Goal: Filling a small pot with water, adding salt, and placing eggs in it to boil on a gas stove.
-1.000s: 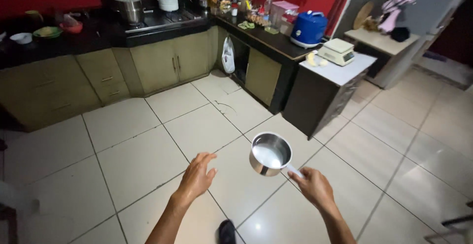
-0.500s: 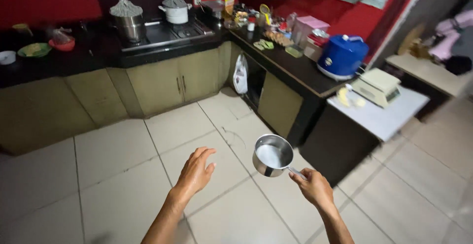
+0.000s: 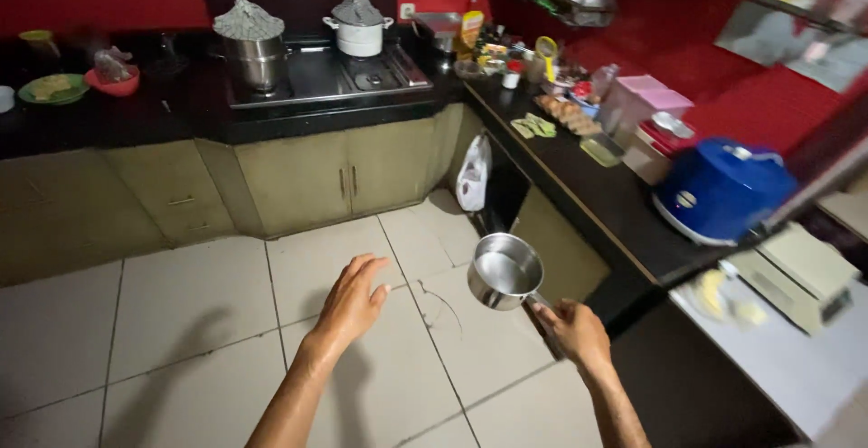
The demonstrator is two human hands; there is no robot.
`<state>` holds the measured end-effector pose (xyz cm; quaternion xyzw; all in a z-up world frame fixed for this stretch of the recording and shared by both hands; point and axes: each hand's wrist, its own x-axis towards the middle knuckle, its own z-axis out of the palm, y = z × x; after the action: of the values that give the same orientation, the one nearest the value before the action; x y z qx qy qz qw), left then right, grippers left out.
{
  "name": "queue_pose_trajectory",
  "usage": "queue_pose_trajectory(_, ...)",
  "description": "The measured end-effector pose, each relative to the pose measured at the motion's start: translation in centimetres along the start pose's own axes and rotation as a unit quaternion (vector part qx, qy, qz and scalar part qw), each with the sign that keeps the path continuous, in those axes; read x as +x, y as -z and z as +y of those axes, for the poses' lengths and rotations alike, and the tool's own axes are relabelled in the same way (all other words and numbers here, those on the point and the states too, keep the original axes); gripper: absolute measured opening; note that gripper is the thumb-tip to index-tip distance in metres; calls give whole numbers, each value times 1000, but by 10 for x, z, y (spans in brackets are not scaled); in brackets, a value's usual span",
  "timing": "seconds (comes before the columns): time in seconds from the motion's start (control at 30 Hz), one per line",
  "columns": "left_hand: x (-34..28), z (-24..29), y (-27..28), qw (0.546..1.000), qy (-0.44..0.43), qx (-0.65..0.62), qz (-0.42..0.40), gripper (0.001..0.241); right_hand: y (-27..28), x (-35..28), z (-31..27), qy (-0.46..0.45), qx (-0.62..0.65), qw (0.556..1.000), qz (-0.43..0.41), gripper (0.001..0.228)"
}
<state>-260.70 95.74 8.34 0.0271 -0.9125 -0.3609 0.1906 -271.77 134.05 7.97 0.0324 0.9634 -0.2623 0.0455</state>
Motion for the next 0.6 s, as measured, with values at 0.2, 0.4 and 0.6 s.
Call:
queue_pose_trajectory(0.2, 125, -66, 8, 1000, -28, 9, 6, 45, -43, 127, -45, 33, 27, 998, 51, 64)
queue_pose_trajectory(0.4, 235, -160, 35, 998, -61, 6, -18, 45, -79, 205, -139, 2, 4, 999, 53, 62)
queue_pose_trajectory(0.6, 342, -241, 61, 997, -61, -13, -54, 46, -124, 291, -224, -56, -30, 997, 38, 60)
